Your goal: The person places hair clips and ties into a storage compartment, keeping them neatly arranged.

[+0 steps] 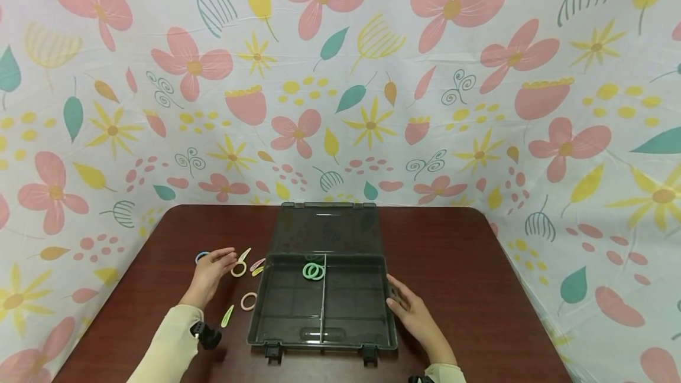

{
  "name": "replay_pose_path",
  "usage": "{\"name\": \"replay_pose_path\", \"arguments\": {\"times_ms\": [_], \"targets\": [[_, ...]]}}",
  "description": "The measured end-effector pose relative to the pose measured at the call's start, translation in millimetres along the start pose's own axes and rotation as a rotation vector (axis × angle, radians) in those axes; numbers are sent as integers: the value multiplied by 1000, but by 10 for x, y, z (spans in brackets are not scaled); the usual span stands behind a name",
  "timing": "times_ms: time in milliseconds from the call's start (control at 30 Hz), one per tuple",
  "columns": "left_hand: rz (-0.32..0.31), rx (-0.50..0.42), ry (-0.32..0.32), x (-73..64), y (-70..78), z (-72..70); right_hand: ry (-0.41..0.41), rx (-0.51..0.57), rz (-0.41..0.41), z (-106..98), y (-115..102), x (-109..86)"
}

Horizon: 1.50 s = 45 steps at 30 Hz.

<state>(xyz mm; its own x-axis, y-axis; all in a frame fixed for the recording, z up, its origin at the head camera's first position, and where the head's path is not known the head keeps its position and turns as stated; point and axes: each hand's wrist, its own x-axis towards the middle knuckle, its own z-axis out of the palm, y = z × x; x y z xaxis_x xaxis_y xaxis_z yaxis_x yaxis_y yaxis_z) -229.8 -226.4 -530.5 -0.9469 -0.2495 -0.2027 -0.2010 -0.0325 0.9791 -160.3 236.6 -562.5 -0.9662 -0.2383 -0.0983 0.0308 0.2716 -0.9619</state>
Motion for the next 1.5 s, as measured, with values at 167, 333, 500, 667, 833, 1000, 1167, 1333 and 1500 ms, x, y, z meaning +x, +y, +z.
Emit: {"name": "replay_pose_path", "arguments": {"times_ms": [167, 333, 500, 667, 833, 1000, 1167, 1333, 1500], "targets": [[-14, -12, 53, 50, -123, -34, -5, -7, 4, -3, 4, -7], [-56, 41, 90, 79, -210, -54, -2, 3, 12, 0, 2, -13], [-70, 77, 102, 112, -258, -58, 8, 1, 15, 5, -1, -2], [-58, 138, 109, 136, -284, -63, 18, -5, 8, 8, 5, 5], [-40, 251, 107, 136, -323, -83, 23, -9, -4, 12, 14, 3], [-23, 342, 110, 121, -327, -93, 10, 3, 5, 9, 17, 3], [8, 381, 106, 91, -314, -98, -2, -4, 13, 11, 21, 0], [21, 416, 127, 92, -310, -89, -16, -28, 21, 5, 19, -1], [25, 404, 148, 128, -310, -60, -8, -11, 8, -6, -3, 1]]}}
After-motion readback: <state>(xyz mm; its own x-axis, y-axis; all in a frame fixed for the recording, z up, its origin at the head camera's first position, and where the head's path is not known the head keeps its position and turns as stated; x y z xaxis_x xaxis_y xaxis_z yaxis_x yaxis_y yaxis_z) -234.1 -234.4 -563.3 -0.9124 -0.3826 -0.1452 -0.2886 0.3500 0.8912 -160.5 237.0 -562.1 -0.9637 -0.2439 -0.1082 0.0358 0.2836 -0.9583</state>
